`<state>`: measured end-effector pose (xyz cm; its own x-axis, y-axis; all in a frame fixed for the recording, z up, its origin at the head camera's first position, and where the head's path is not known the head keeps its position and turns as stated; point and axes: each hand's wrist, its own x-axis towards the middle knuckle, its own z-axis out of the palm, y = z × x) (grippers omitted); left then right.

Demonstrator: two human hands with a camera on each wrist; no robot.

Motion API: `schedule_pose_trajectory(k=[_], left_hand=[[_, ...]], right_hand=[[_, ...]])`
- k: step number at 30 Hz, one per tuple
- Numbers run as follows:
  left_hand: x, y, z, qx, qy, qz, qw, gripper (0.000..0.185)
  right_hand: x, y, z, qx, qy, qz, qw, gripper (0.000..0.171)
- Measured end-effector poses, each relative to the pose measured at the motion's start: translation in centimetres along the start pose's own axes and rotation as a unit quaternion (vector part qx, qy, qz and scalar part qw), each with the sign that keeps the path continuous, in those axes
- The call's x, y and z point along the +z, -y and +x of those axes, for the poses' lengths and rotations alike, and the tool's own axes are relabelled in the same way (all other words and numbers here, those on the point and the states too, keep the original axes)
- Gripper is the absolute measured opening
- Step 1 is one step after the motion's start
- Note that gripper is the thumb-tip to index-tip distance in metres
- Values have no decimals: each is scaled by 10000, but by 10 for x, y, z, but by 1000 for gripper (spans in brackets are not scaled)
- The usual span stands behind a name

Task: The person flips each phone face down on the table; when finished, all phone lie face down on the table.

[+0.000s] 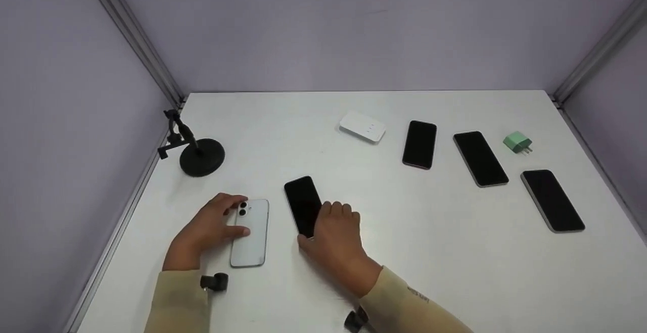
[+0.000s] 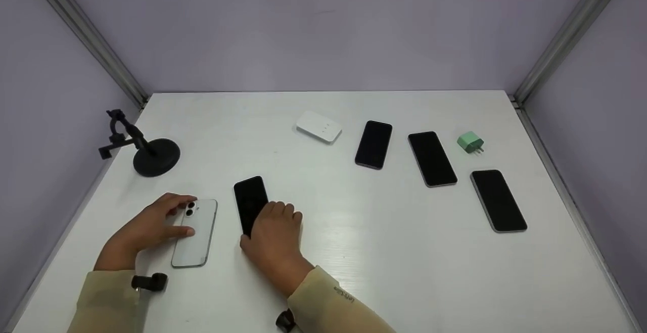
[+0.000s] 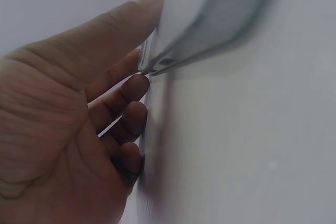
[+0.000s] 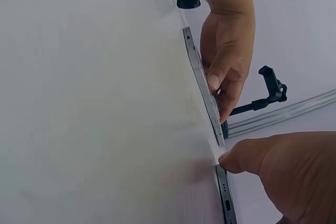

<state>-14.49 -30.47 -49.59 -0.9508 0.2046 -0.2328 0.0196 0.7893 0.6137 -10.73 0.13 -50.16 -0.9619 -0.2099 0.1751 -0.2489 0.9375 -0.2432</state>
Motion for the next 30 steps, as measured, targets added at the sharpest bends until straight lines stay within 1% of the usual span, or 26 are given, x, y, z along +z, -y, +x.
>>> schedule_pose_trajectory(k=[4,8,12,15,17,19,21,22,24,27,30], left_hand=[[-1,0,0,-29,11,-30,10000,79],[-2,-2,-1,-77,20,-80,9999,79],[-2,-4,-2,-108,103,-18,9999,79],[-2,-10,-1,-179,152,63,9997,79],[-2,-13,-1,-230,27,136,9996,75],[0,-20,1,-194,-193,211,9994,70],[5,-30,5,-29,-430,277,9987,64],[8,-35,8,111,-524,289,9981,60],[16,-47,14,429,-585,337,9968,57],[28,-63,24,814,-411,456,9948,58],[36,-72,32,987,-201,611,9930,62]], right_hand=[[-1,2,-18,-6,-115,-51,9999,63],[-2,3,-31,-15,-218,-62,9997,60],[-2,3,-40,8,-247,-58,9997,60],[-3,2,-43,7,-300,-73,9995,61],[-2,2,-44,-48,-332,-81,9994,62],[-1,1,-44,-100,-366,-107,9992,62],[-1,0,-44,-143,-413,-122,9990,63],[-1,0,-44,-154,-433,-133,9989,63],[-1,-1,-44,-165,-466,-144,9987,64],[-1,-2,-44,-149,-480,-122,9987,67],[0,-3,-45,-166,-506,-74,9986,71]])
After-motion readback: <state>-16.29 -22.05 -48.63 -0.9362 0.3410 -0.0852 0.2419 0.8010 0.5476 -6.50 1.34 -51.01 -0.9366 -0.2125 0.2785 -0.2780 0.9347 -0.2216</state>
